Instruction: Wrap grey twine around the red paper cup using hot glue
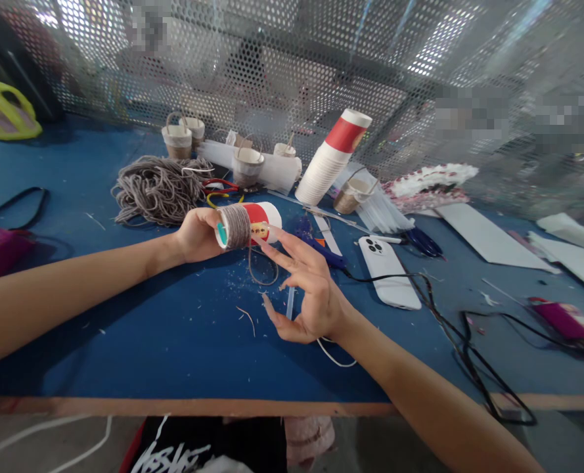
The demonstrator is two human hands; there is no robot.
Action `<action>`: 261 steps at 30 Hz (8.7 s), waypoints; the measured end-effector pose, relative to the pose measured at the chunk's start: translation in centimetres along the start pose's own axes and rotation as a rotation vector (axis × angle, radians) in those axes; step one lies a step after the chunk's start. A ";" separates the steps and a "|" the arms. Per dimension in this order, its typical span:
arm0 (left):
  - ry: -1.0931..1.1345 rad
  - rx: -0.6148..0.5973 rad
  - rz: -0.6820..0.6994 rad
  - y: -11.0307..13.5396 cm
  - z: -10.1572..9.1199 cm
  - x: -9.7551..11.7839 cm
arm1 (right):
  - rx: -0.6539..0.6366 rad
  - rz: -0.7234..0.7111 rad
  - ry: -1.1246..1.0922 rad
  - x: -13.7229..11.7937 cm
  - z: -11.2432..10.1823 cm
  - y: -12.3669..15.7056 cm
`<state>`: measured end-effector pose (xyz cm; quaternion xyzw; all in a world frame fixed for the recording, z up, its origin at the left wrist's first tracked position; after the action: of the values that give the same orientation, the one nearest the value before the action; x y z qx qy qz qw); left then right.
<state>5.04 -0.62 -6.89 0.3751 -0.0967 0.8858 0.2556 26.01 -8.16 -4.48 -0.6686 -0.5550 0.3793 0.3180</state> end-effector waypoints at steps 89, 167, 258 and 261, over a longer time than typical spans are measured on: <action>-0.265 -0.016 0.154 0.1 -0.5 -0.8 | 0.228 0.221 -0.032 0.4 -0.4 0.4; -0.934 -0.044 0.798 1.7 0.5 -2.1 | 0.049 0.395 0.196 1.4 0.0 0.4; -0.221 -0.057 0.117 0.4 -0.4 -1.0 | -0.196 0.146 0.185 -0.6 -1.6 -0.8; -0.216 -0.063 0.116 0.5 -0.5 -0.9 | -0.155 0.147 0.185 -0.7 -1.8 -0.7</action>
<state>5.01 -1.23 -7.88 0.4538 -0.1729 0.8502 0.2035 27.09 -8.70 -2.86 -0.7621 -0.5004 0.2943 0.2866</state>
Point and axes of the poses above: each hand's wrist, its own y-axis away from the middle knuckle, its own z-axis out of the palm, x = y × z, the point moved 1 cm from there along -y, towards the middle knuckle, and after that the axes turned 12 degrees about x, right-handed, at the moved point
